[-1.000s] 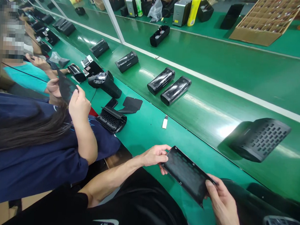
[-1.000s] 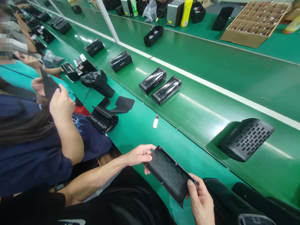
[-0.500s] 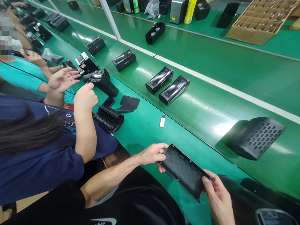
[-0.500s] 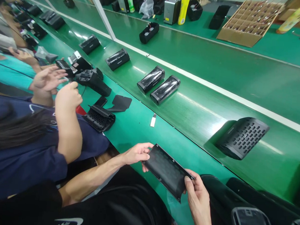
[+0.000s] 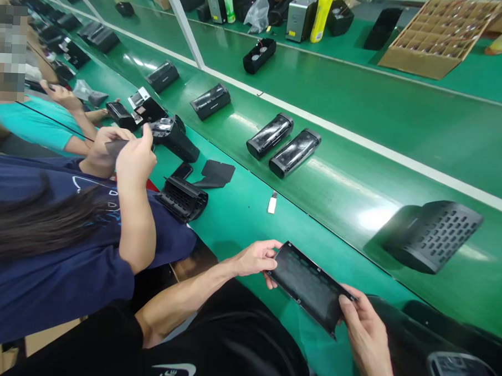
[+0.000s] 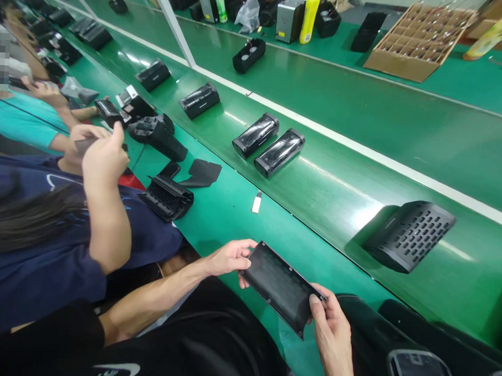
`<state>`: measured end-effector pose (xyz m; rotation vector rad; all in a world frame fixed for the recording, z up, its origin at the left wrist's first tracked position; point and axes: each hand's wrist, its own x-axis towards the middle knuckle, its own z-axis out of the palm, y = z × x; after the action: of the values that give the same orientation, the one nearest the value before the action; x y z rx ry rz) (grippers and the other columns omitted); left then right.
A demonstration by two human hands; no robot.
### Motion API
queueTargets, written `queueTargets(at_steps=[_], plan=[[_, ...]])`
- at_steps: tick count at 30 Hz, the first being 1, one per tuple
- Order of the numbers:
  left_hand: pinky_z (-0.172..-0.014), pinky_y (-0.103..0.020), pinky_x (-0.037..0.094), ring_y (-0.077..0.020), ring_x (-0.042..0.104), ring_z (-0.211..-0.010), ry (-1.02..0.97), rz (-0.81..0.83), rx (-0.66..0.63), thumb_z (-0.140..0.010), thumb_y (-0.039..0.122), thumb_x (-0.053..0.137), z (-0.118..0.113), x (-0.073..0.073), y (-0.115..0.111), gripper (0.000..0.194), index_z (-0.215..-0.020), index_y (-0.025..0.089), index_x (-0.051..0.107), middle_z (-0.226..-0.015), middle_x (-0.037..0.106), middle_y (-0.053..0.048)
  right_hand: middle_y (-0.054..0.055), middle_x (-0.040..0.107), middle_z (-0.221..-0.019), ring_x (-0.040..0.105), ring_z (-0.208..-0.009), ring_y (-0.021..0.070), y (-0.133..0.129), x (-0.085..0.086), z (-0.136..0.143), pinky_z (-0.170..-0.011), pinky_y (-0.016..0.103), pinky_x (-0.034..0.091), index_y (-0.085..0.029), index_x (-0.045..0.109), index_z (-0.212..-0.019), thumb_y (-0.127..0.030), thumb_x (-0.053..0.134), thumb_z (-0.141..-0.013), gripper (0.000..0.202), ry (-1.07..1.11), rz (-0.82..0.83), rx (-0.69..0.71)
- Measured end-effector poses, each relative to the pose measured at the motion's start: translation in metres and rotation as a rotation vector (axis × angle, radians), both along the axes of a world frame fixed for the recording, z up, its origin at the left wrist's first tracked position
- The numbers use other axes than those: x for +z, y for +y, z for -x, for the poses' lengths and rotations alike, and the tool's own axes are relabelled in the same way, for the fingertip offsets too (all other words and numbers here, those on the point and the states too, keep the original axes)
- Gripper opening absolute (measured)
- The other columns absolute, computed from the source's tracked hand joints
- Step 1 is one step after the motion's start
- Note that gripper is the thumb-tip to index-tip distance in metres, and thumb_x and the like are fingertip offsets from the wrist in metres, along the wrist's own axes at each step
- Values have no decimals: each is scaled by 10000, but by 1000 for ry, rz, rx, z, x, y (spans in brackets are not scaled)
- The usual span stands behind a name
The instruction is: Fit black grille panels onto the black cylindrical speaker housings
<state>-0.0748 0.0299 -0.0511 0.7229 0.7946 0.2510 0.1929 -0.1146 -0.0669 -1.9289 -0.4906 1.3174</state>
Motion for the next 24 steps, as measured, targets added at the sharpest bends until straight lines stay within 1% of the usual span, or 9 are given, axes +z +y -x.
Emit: queueTargets(at_steps=[7,11,14,17,20,21,22,23,24], plan=[[-479,-193,540,-162,720,-547,-17,10,3,-778,213,742,-1,1,1,510,-1254,167,565,-878,718,-41,-13,598,-693,507,-612,177,1,-4,-1,-563,295,430,-215,694,-1155,-746,791,-726,689,-2,9,-9],[-461,-213,545,-186,726,-545,-10,6,19,-766,216,734,1,2,2,507,-1242,164,570,-871,709,-41,-17,618,-720,515,-623,164,-2,-7,-2,-573,274,445,-242,697,-1179,-672,845,-737,635,104,-21,-49],[-464,-221,556,-185,725,-546,-25,4,45,-777,238,746,4,1,2,495,-1236,169,574,-863,711,-37,-4,666,-790,534,-645,155,1,-6,-3,-575,251,462,-262,720,-1157,-631,878,-728,588,199,-56,-123],[-489,-249,583,-199,732,-560,-87,55,64,-840,356,736,4,-10,0,476,-1236,171,547,-805,720,-40,23,721,-899,601,-720,165,10,-2,-3,-631,236,512,-270,754,-1098,-614,914,-689,558,266,-66,-198],[-468,-280,578,-216,725,-549,-125,155,97,-897,565,646,-2,-22,2,494,-1186,176,549,-781,737,-59,39,742,-931,645,-754,186,22,1,-3,-660,251,543,-274,775,-1064,-588,937,-663,534,311,-71,-203],[-454,-276,563,-207,710,-530,-115,194,104,-900,638,610,-2,-22,6,524,-1147,177,569,-777,740,-60,45,746,-935,658,-756,198,27,2,-3,-661,267,552,-276,779,-1055,-582,935,-668,518,326,-77,-189],[-443,-264,541,-193,689,-506,-90,227,123,-899,696,580,2,-17,12,553,-1091,177,597,-756,736,-57,51,750,-933,671,-760,213,32,3,-3,-663,288,561,-278,781,-1046,-577,930,-676,498,343,-86,-169],[-441,-251,519,-183,667,-488,-57,250,154,-898,732,563,12,-9,22,571,-1019,178,625,-709,721,-48,55,751,-922,682,-763,229,37,4,-4,-667,311,569,-279,781,-1035,-573,923,-686,478,359,-94,-148],[-432,-234,486,-173,636,-461,-24,276,177,-893,772,539,27,4,34,598,-921,184,640,-619,677,-28,59,750,-904,692,-764,245,42,4,-4,-673,334,578,-277,781,-1024,-569,918,-691,463,381,-95,-120]])
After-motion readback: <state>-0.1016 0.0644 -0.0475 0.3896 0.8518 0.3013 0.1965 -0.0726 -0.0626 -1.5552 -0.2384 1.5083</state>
